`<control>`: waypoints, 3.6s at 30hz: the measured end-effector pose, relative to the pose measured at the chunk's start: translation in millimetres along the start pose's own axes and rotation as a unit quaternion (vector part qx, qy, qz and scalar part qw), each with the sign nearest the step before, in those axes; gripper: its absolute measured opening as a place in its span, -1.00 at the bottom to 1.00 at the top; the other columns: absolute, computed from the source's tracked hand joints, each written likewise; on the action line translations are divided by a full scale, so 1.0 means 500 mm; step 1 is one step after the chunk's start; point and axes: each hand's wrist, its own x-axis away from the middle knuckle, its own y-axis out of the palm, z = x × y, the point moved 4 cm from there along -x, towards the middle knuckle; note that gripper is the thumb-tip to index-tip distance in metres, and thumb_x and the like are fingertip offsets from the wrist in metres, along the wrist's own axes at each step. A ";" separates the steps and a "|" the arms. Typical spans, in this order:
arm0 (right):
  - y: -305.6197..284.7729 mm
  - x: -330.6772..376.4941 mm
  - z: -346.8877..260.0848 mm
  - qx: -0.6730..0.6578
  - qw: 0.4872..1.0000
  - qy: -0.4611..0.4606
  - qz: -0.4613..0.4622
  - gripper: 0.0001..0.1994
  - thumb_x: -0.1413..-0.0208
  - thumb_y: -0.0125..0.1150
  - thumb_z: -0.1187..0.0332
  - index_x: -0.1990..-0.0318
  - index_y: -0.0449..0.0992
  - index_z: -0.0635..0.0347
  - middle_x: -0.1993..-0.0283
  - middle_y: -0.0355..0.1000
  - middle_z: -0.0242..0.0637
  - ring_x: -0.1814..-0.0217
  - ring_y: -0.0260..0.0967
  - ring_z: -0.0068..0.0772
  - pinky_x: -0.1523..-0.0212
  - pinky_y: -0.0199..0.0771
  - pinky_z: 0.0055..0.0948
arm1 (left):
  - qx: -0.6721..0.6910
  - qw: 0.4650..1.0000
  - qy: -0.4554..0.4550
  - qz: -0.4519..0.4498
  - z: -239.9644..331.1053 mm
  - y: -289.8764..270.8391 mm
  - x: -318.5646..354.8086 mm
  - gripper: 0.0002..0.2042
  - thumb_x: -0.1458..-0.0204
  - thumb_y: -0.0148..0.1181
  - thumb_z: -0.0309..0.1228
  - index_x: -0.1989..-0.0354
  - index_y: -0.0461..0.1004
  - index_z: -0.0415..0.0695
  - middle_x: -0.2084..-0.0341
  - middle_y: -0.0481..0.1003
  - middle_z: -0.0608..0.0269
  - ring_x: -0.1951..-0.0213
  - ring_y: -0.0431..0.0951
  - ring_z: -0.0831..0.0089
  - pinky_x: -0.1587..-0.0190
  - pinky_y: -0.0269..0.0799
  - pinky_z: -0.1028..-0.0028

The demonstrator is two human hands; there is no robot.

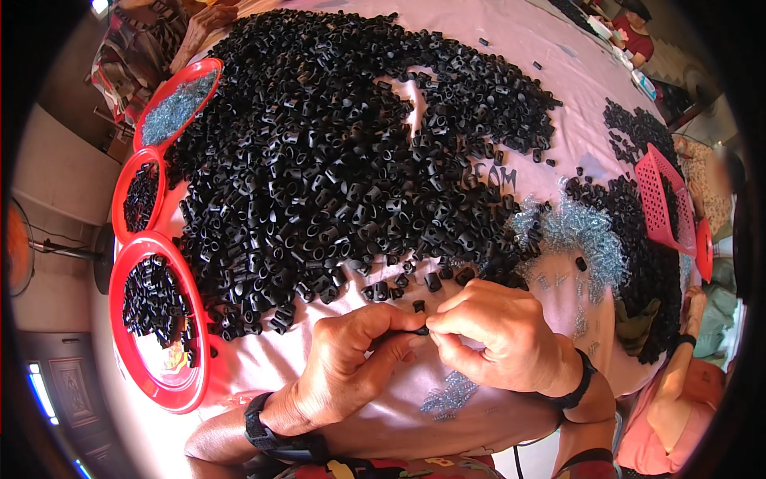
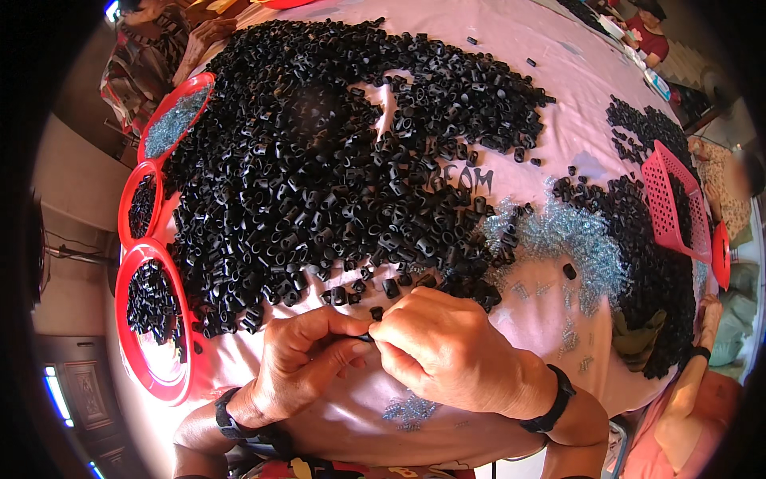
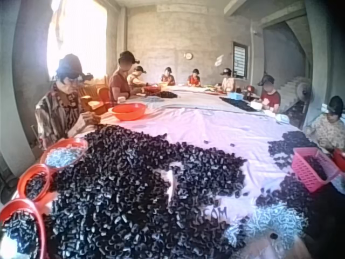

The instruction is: The recorder is sitting at a table with a large pile of small black plastic components and is manually assembling them.

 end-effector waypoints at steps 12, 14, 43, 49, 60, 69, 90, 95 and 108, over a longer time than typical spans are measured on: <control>0.003 0.001 0.008 0.021 1.000 0.006 0.013 -0.76 0.05 0.44 0.67 0.18 0.65 0.28 0.30 0.61 -0.19 0.36 0.58 -0.22 0.32 0.60 -0.33 | 0.088 0.994 -0.061 0.020 -0.003 0.014 -0.009 -0.84 -0.29 0.29 -0.56 0.00 0.55 -0.27 0.32 0.66 0.28 0.31 0.67 0.65 0.26 0.61 0.60; 0.002 -0.001 0.000 0.034 0.999 -0.006 0.028 -0.71 0.04 0.42 0.68 0.11 0.65 0.30 0.27 0.60 -0.15 0.34 0.58 -0.20 0.32 0.60 -0.32 | 0.163 0.984 -0.072 0.024 -0.013 0.018 -0.011 -0.84 -0.31 0.28 -0.54 0.00 0.53 -0.25 0.31 0.65 0.30 0.30 0.66 0.66 0.26 0.60 0.61; 0.021 0.004 -0.005 0.071 0.997 -0.034 0.003 -0.42 0.15 0.59 0.49 -0.13 0.56 0.29 0.16 0.53 -0.24 0.24 0.50 -0.23 0.26 0.60 -0.32 | 0.315 0.940 -0.103 -0.076 -0.014 0.015 -0.019 -0.80 -0.40 0.19 -0.39 -0.06 0.55 -0.23 0.12 0.62 0.33 0.15 0.59 0.65 0.15 0.58 0.57; 0.012 -0.003 -0.008 0.094 0.994 -0.044 0.023 -0.47 0.16 0.59 0.49 -0.07 0.60 0.30 0.14 0.56 -0.21 0.24 0.53 -0.20 0.25 0.64 -0.30 | 0.308 0.942 -0.109 -0.078 -0.013 0.017 -0.018 -0.74 -0.42 0.16 -0.37 -0.15 0.53 -0.24 0.10 0.62 0.34 0.13 0.59 0.64 0.11 0.61 0.57; 0.014 0.002 0.002 0.110 0.992 -0.063 0.013 -0.41 0.25 0.61 0.49 -0.06 0.61 0.35 0.19 0.57 -0.15 0.33 0.50 -0.17 0.35 0.56 -0.28 | 0.265 0.952 -0.106 -0.111 -0.009 0.016 -0.014 -0.70 -0.45 0.11 -0.36 -0.15 0.58 -0.32 0.11 0.62 0.26 0.17 0.62 0.59 0.09 0.64 0.52; 0.018 0.000 -0.004 0.137 0.988 -0.072 0.009 -0.42 0.32 0.59 0.52 -0.01 0.60 0.37 0.24 0.54 -0.17 0.38 0.46 -0.22 0.42 0.52 -0.31 | 0.252 0.954 -0.140 -0.085 -0.008 0.018 -0.011 -0.74 -0.44 0.09 -0.42 -0.07 0.60 -0.37 0.12 0.66 0.15 0.20 0.69 0.47 0.11 0.68 0.46; 0.011 -0.010 0.014 0.066 0.996 -0.066 0.003 -0.44 0.11 0.63 0.40 -0.12 0.62 0.31 -0.03 0.60 -0.04 0.06 0.61 -0.04 0.10 0.69 -0.22 | 0.303 0.942 -0.127 -0.067 -0.014 0.005 -0.015 -0.72 -0.41 0.18 -0.33 -0.09 0.63 -0.28 0.14 0.68 0.18 0.21 0.67 0.47 0.07 0.66 0.44; 0.012 -0.009 0.017 0.040 0.997 -0.068 0.002 -0.44 0.09 0.63 0.40 -0.12 0.62 0.32 -0.05 0.60 -0.03 0.05 0.61 -0.02 0.09 0.69 -0.21 | 0.306 0.941 -0.127 -0.074 -0.010 0.003 -0.014 -0.73 -0.40 0.19 -0.32 -0.05 0.65 -0.27 0.17 0.68 0.19 0.23 0.66 0.49 0.09 0.65 0.46; 0.011 -0.009 0.017 0.015 0.997 -0.068 -0.010 -0.43 0.08 0.64 0.40 -0.15 0.61 0.31 -0.06 0.60 -0.02 0.01 0.61 -0.01 0.04 0.67 -0.20 | 0.339 0.925 -0.151 -0.077 -0.014 -0.004 -0.013 -0.78 -0.35 0.25 -0.40 -0.05 0.65 -0.24 0.15 0.67 0.25 0.15 0.64 0.51 0.08 0.63 0.44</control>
